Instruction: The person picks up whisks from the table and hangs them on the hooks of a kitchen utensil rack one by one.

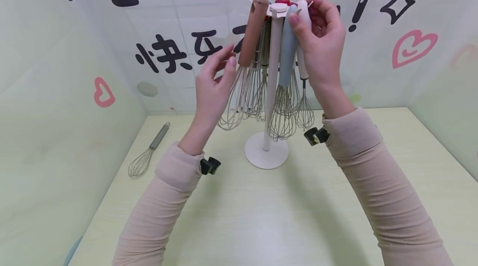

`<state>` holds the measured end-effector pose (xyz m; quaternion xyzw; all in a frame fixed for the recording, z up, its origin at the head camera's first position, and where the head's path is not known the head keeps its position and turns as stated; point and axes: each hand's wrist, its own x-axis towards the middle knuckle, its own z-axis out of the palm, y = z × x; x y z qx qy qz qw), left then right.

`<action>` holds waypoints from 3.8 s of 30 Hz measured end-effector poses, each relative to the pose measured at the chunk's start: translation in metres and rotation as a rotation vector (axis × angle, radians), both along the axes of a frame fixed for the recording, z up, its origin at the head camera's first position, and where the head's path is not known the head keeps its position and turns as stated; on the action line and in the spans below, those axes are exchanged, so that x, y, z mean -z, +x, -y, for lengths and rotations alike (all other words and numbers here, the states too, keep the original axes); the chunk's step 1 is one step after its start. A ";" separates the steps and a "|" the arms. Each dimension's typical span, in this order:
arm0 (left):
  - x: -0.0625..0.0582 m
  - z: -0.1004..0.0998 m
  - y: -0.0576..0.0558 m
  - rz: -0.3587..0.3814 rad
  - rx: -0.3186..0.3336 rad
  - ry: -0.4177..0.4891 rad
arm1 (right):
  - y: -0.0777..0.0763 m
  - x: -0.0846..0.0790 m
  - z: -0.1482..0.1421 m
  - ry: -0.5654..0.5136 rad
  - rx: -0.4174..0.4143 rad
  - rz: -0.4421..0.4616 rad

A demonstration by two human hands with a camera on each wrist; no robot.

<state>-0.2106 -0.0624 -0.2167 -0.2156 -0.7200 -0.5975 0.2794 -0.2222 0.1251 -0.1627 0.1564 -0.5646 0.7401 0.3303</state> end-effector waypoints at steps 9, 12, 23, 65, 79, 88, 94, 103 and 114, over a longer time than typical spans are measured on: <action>0.015 0.028 -0.016 0.042 -0.112 0.052 | 0.000 0.000 0.000 0.005 -0.004 0.000; 0.022 0.039 -0.023 0.078 -0.154 0.061 | 0.000 0.000 0.000 -0.008 -0.012 0.000; 0.052 0.087 -0.047 0.230 -0.325 0.051 | 0.000 -0.002 0.001 -0.027 -0.034 0.001; 0.143 0.213 -0.039 0.703 -0.465 -0.276 | 0.000 -0.001 -0.001 -0.013 -0.028 0.007; 0.165 0.233 -0.032 0.766 -0.415 -0.358 | 0.000 -0.002 -0.001 -0.012 -0.035 0.006; 0.175 0.240 -0.034 0.773 -0.425 -0.375 | 0.000 -0.001 -0.001 -0.016 -0.033 0.008; 0.185 0.244 -0.039 0.768 -0.428 -0.407 | 0.000 -0.001 -0.003 -0.017 -0.031 0.007; 0.192 0.250 -0.040 0.806 -0.422 -0.437 | -0.001 -0.002 -0.001 -0.012 -0.035 0.008; 0.199 0.257 -0.044 0.851 -0.384 -0.511 | 0.000 -0.003 -0.001 0.004 -0.029 0.012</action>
